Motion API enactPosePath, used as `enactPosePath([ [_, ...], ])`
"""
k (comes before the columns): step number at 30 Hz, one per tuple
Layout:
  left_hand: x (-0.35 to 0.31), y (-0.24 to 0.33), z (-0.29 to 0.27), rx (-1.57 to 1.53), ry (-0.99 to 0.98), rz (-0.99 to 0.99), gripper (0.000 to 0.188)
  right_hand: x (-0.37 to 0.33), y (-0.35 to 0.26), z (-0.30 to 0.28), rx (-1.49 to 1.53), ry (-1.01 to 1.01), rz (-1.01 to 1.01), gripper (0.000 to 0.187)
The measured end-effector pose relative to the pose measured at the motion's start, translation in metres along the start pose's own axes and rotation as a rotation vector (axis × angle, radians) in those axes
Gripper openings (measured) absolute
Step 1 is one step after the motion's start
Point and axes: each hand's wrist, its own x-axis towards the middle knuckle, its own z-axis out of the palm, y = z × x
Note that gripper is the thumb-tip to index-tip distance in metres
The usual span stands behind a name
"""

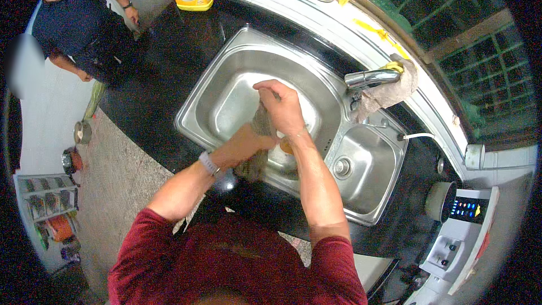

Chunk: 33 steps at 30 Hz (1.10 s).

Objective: The person wipes the kitchen countertop and the inside of the sink using a cloth, then rinses the cloth under the faucet.

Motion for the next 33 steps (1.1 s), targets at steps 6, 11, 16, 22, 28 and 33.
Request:
enactPosePath([
  [6,0.041,-0.050,0.003,0.577,0.506,0.111,0.050,0.021,0.065,0.020,-0.449,0.041,0.018,0.040],
  [11,0.021,-0.022,-0.017,-0.845,-0.190,-0.159,0.039,0.006,0.054,-0.046,0.726,-0.286,0.160,0.090],
  [16,0.001,-0.004,0.032,-1.456,-0.740,-0.079,0.053,-0.009,0.009,-0.001,1.066,-0.234,-0.149,0.074],
  [22,-0.011,0.035,0.015,-0.978,-0.509,0.054,0.033,0.024,-0.021,-0.021,1.022,-0.563,-0.074,0.018],
  [28,0.025,0.022,-0.003,-0.448,-0.158,-0.020,0.020,0.034,-0.007,-0.017,0.449,-0.286,0.313,0.020],
  [33,0.068,-0.043,-0.013,-0.027,0.113,0.019,0.045,0.053,0.069,0.001,-0.055,-0.150,0.220,0.018],
])
